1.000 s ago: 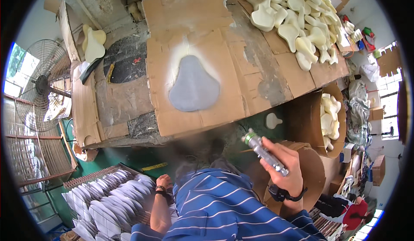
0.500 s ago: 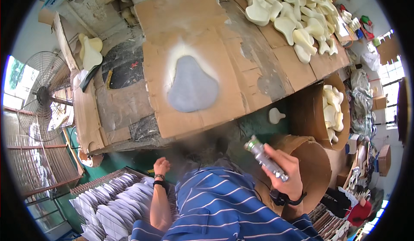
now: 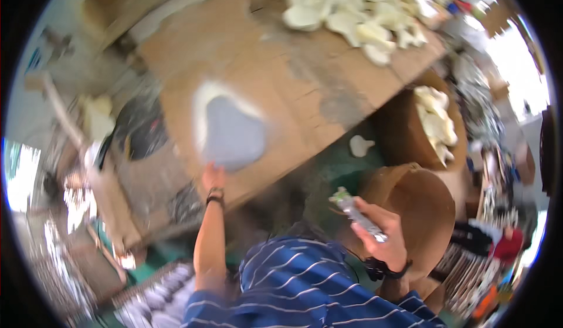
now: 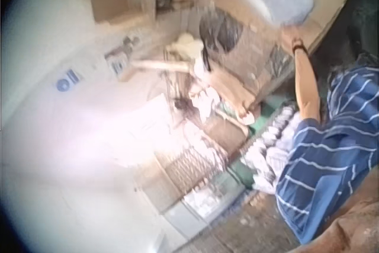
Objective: The person repeatedly picks up white shoe-last-like parts from a wire rack, places them on a cardboard-covered work surface, and spray-paints them gray with a handheld spray gun. After each part is painted, it is returned to the rack. The cycle continues throughout the clip.
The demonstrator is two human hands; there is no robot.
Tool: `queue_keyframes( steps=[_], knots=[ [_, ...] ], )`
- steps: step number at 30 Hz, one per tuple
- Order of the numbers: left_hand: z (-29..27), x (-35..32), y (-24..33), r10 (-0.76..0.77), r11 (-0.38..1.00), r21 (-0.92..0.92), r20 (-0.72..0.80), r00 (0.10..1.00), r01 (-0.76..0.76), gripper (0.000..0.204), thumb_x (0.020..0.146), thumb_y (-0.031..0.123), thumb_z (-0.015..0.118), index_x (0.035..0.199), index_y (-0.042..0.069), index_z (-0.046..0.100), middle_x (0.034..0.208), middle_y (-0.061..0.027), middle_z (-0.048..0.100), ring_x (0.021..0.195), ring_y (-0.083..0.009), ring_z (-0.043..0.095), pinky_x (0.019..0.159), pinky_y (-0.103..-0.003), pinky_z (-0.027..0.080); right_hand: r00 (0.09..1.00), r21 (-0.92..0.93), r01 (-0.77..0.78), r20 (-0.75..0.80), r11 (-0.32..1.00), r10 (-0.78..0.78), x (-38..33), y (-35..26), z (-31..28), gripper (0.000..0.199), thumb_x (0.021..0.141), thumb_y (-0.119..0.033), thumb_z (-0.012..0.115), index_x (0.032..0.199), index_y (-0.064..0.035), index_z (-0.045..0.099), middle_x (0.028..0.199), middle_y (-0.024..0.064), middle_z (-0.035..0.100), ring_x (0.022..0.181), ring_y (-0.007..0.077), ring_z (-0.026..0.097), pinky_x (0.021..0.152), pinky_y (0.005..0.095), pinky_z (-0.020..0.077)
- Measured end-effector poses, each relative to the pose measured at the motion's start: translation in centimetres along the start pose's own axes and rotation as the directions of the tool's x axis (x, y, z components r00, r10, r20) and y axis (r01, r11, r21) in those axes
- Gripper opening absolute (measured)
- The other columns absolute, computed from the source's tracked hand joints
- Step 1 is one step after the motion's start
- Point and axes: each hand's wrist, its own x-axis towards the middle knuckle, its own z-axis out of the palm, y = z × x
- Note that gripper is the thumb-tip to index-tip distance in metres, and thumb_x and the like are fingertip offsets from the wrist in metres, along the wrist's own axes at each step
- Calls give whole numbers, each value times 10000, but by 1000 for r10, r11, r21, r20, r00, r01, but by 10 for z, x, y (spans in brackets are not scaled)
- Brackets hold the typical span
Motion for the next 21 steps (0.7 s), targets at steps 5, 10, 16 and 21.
queue_keyframes(
  steps=[5, 10, 16, 21],
  knots=[
    [-4, 10, 37, -92, 949, -230, 450, 888, 215, 672, 993, 502, 427, 1527, 99, 366, 1492, -215, 476, 1122, -377, 631, 996, -447, 507, 995, -66, -93, -52, 993, 90, -25, 45, 8, 590, 770, -117, 687, 1347, -52, 583, 1130, 190, 677, 1022, 379, 661, 892, 420, 530],
    [29, 44, 70, 144, 989, -34, 30, 989, -143, 398, 831, 78, 711, 1199, -36, 610, 1112, -175, 674, 948, -240, 645, 843, -363, 548, 979, -16, -162, -130, 987, 159, -52, 94, 33, 559, 837, -130, 642, 1376, -28, 533, 1071, 194, 657, 997, 401, 636, 827, 465, 518],
    [-4, 64, 188, 398, 916, 22, -148, 905, -400, 368, 857, 141, 694, 1175, -24, 608, 1073, -167, 664, 907, -248, 641, 810, -366, 543, 934, 82, -229, -262, 970, 243, -71, 124, 52, 629, 746, -17, 602, 1373, 15, 560, 907, 280, 658, 817, 448, 647, 731, 501, 508],
    [-41, 88, 242, 520, 842, 38, -323, 791, -539, 352, 880, 193, 679, 1155, -14, 606, 1041, -161, 655, 874, -255, 637, 783, -368, 538, 904, 81, -233, -349, 969, 247, -77, 146, 45, 639, 719, -6, 601, 1357, 4, 579, 886, 278, 661, 803, 447, 651, 718, 503, 510]
  ],
)
